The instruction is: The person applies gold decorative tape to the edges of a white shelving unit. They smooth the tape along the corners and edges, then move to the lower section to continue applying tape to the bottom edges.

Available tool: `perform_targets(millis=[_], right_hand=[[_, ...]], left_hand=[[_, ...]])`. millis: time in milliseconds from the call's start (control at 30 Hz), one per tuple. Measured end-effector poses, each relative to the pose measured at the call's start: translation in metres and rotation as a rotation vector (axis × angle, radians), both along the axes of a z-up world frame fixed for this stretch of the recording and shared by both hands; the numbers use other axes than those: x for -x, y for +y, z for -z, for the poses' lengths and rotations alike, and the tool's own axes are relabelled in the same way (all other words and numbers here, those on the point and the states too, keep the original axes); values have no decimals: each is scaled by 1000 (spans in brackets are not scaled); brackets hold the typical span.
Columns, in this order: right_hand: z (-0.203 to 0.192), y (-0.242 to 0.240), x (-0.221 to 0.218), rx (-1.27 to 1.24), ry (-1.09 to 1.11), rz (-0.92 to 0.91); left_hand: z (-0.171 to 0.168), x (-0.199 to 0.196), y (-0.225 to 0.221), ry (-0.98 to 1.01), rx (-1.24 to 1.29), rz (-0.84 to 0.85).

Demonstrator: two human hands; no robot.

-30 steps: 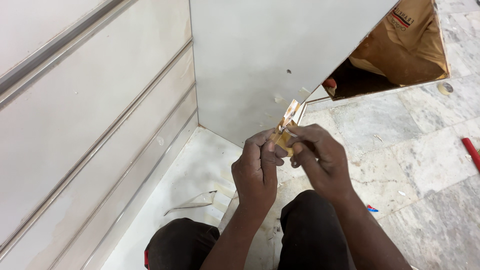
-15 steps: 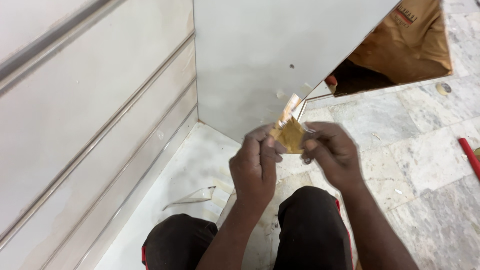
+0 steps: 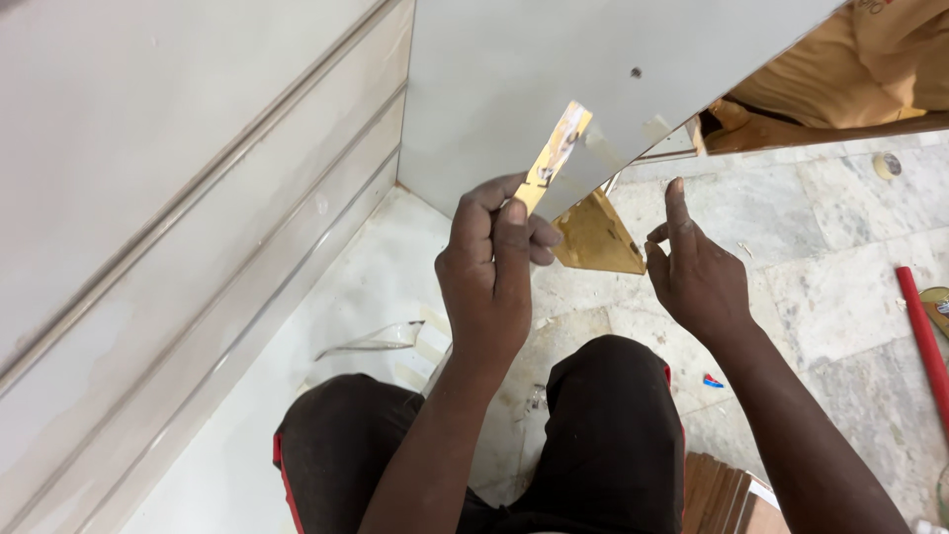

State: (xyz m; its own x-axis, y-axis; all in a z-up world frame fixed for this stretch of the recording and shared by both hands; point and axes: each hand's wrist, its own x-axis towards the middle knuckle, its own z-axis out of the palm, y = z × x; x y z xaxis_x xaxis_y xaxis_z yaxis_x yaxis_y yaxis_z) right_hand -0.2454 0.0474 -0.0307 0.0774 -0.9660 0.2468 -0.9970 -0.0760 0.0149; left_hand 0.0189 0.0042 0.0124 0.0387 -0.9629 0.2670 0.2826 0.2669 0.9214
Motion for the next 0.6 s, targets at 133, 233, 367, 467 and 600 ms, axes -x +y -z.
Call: perform_targets(millis=[133, 233, 367, 467, 600], right_hand=[[14, 2, -4, -48, 2, -82], [21, 6, -9, -89, -32, -118], [25, 9, -16, -129, -118, -108], [24, 12, -20, -134, -190, -82], [33, 16, -25, -205, -460, -36]], left_hand=[[1, -6, 0, 15, 14, 1], [0, -8, 1, 18, 6, 19], [-1, -10, 2, 11, 18, 41], [0, -11, 2, 21, 7, 54], [3, -10, 1, 18, 11, 65]])
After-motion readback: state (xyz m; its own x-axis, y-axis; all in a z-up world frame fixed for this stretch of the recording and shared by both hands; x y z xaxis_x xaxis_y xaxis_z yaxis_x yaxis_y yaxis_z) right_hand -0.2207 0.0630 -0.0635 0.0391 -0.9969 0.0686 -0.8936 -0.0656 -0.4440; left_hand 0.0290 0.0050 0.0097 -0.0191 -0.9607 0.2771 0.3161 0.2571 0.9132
